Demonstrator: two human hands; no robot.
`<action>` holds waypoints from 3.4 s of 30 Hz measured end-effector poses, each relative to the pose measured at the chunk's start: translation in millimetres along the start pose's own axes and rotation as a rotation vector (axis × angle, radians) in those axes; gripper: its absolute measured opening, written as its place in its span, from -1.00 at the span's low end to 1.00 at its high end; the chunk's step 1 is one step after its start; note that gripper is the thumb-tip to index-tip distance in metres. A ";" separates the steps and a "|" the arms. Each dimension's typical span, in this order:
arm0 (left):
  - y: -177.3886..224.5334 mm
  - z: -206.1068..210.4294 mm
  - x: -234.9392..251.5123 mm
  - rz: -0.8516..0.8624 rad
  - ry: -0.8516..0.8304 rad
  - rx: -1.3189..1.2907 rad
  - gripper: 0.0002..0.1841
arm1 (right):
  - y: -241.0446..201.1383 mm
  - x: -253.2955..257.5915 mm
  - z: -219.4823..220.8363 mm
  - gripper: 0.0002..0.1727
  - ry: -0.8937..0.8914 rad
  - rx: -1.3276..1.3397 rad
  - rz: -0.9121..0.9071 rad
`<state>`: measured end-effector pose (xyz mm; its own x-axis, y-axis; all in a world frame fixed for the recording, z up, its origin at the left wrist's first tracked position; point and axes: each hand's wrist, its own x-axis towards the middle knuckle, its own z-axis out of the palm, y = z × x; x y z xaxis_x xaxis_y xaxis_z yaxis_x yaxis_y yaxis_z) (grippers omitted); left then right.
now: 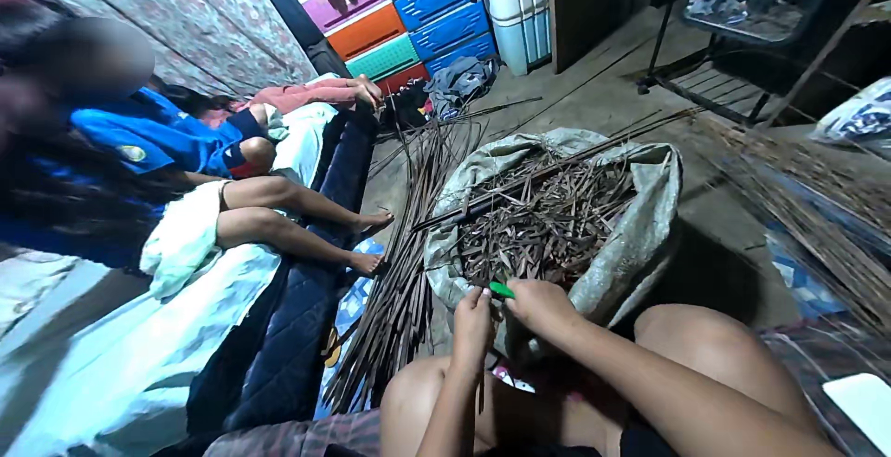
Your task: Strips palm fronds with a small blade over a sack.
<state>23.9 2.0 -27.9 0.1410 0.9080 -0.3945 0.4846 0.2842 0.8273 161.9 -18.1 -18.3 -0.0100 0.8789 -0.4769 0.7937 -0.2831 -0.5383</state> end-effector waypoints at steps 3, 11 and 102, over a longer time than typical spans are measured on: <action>3.3 0.8 -6.6 -0.049 -0.040 -0.189 -0.59 | 2.7 9.7 -5.1 -0.60 0.050 -0.065 0.036; 1.6 -5.0 -17.2 -0.070 -0.090 -0.286 -0.59 | 29.6 29.9 -27.1 -0.58 0.205 0.053 0.183; -16.1 7.9 10.7 0.138 -0.105 0.260 -0.54 | 6.6 -23.4 -5.5 -0.53 -0.019 -0.048 0.063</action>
<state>24.4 4.8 -48.7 0.3024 0.8922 -0.3356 0.6572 0.0599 0.7513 170.8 -38.4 -6.9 0.0300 0.8521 -0.5225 0.8214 -0.3189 -0.4729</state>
